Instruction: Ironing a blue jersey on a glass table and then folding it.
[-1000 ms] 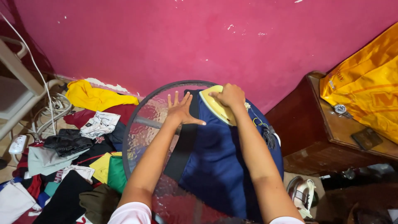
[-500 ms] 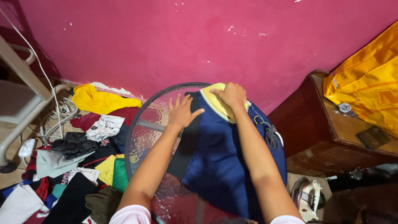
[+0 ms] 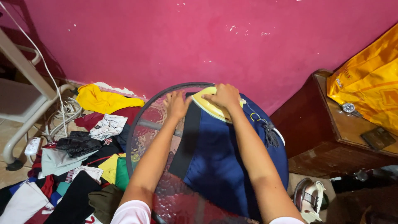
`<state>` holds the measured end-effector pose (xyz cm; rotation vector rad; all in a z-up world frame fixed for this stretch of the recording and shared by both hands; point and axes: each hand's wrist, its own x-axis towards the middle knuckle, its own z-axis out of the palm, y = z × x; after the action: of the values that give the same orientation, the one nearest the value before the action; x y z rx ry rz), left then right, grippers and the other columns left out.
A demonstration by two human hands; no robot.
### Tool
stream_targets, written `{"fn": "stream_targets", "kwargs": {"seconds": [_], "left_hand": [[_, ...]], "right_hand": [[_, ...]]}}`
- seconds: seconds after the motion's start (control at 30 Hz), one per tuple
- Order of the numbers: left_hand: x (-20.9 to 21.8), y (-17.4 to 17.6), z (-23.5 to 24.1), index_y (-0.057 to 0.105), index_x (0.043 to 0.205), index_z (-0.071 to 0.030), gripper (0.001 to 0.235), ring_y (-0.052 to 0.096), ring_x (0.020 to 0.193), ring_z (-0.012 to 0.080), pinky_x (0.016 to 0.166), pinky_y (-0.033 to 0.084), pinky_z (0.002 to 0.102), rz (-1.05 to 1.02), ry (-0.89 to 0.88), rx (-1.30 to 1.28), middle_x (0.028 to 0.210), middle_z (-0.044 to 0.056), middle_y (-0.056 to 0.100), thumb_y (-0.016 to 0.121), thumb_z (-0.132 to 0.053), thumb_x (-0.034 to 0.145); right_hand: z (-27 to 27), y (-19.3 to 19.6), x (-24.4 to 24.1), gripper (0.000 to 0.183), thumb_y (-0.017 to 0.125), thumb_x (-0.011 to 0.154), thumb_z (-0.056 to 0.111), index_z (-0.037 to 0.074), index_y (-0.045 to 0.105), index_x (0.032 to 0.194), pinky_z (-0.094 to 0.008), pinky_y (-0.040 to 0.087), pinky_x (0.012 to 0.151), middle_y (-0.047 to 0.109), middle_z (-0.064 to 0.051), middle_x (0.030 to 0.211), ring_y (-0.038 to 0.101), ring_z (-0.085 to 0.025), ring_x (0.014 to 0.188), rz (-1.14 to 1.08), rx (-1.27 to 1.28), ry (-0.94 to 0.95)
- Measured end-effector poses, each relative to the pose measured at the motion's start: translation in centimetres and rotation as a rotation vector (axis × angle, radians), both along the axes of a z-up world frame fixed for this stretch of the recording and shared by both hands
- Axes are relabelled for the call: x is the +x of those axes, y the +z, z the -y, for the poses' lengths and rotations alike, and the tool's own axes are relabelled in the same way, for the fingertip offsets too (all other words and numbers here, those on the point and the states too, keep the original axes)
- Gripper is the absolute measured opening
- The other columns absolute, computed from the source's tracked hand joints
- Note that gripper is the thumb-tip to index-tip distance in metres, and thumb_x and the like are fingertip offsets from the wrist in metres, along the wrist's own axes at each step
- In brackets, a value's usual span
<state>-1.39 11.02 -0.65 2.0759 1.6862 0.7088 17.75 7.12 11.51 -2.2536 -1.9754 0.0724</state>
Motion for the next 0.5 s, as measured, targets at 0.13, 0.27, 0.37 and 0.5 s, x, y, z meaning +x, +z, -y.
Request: {"fn": "stream_targets", "kwargs": {"seconds": [0.13, 0.27, 0.37, 0.5], "left_hand": [[-0.4, -3.6, -4.2, 0.062, 0.127, -0.031, 0.031, 0.050, 0.119, 0.0248, 0.100, 0.037, 0.048, -0.007, 0.016, 0.117, 0.116, -0.002, 0.061, 0.060, -0.030, 0.095], [-0.5, -4.2, -5.2, 0.067, 0.124, -0.040, 0.045, 0.049, 0.116, 0.0222, 0.097, 0.037, 0.046, 0.018, -0.110, 0.081, 0.114, -0.007, 0.061, 0.069, -0.041, 0.079], [-1.5, -2.4, -4.4, 0.074, 0.119, -0.033, 0.042, 0.050, 0.122, 0.0258, 0.102, 0.033, 0.048, 0.075, -0.184, 0.013, 0.123, -0.002, 0.066, 0.072, -0.040, 0.078], [-1.6, -2.5, -3.5, 0.076, 0.110, -0.034, 0.026, 0.049, 0.121, 0.0230, 0.103, 0.033, 0.048, 0.090, -0.177, 0.053, 0.118, -0.007, 0.067, 0.070, -0.033, 0.084]], "right_hand": [[1.5, 1.0, -0.2, 0.067, 0.067, 0.071, 0.077, 0.020, 0.077, 0.104, -0.051, 0.055, 0.091, 0.075, -0.020, 0.104, 0.069, -0.040, 0.110, 0.016, -0.080, 0.050], [2.3, 1.3, 0.0, 0.066, 0.069, 0.067, 0.079, 0.023, 0.077, 0.100, -0.048, 0.056, 0.090, 0.075, -0.018, 0.101, 0.070, -0.039, 0.108, 0.017, -0.104, 0.075], [2.6, 1.4, 0.2, 0.068, 0.070, 0.066, 0.080, 0.022, 0.078, 0.100, -0.047, 0.056, 0.091, 0.075, -0.018, 0.100, 0.070, -0.039, 0.108, 0.005, -0.106, 0.075], [2.9, 1.2, 0.2, 0.071, 0.070, 0.063, 0.082, 0.021, 0.078, 0.099, -0.048, 0.056, 0.090, 0.075, -0.019, 0.099, 0.070, -0.040, 0.107, -0.001, -0.116, 0.087]]}}
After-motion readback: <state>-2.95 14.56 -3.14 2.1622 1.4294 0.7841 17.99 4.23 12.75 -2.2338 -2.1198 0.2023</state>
